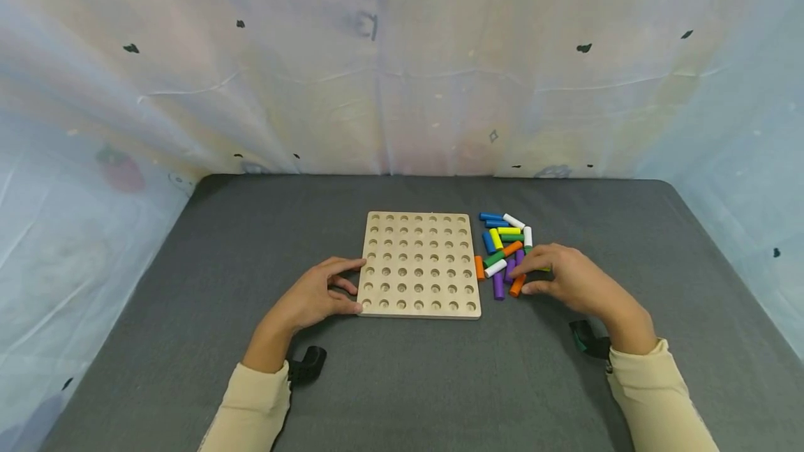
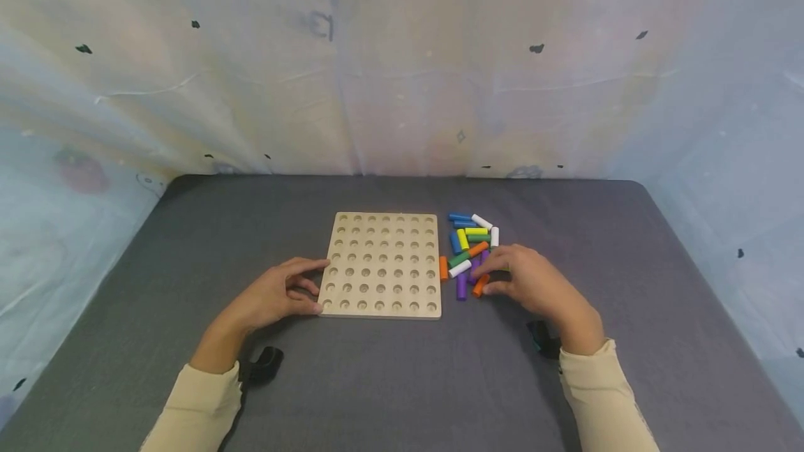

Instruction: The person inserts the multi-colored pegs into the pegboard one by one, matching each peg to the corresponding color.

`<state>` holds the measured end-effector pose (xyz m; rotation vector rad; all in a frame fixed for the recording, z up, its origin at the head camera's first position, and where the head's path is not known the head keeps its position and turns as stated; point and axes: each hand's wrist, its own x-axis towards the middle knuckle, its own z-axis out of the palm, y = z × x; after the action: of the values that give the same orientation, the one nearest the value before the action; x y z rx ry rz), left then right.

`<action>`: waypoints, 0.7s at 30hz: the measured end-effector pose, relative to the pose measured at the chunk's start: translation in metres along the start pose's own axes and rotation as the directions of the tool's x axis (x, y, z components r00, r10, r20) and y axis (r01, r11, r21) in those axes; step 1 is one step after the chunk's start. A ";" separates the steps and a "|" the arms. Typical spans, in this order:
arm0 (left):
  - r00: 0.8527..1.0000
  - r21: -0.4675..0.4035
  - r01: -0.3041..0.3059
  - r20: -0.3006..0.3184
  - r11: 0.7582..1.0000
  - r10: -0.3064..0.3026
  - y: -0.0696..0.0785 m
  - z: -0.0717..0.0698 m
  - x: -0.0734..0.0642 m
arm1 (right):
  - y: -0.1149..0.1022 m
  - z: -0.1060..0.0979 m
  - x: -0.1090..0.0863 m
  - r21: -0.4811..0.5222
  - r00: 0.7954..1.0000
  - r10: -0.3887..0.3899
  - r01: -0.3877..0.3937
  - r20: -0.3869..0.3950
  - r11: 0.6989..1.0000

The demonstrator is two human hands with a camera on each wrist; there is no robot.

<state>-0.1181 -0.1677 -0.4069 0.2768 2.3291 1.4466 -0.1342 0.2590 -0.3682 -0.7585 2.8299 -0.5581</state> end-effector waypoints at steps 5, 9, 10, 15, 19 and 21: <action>1.000 0.001 0.005 -0.003 1.000 -0.005 0.000 0.000 0.000 | 0.002 0.002 0.001 -0.019 1.000 -0.021 0.021 0.005 1.000; 1.000 0.000 0.006 -0.004 1.000 -0.006 -0.001 0.001 0.001 | 0.003 0.004 0.001 -0.023 1.000 -0.030 0.031 0.007 0.999; 1.000 0.001 0.008 -0.005 1.000 -0.008 -0.001 0.001 0.001 | 0.004 0.005 0.001 -0.025 0.999 -0.033 0.033 0.006 0.999; 1.000 0.013 0.015 -0.013 1.000 -0.015 -0.001 0.002 0.001 | 0.004 0.007 0.002 -0.042 1.000 -0.020 0.020 -0.004 0.999; 1.000 0.013 0.018 -0.015 1.000 -0.018 0.000 0.001 0.001 | 0.003 0.007 0.003 -0.050 1.000 -0.005 0.005 -0.015 0.999; 1.000 0.012 0.019 -0.015 1.000 -0.019 0.000 0.001 0.001 | 0.003 0.007 0.004 -0.052 1.000 0.005 -0.006 -0.018 0.999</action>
<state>-0.1182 -0.1666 -0.4070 0.2478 2.3468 1.4311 -0.1370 0.2570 -0.3755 -0.7588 2.8722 -0.4952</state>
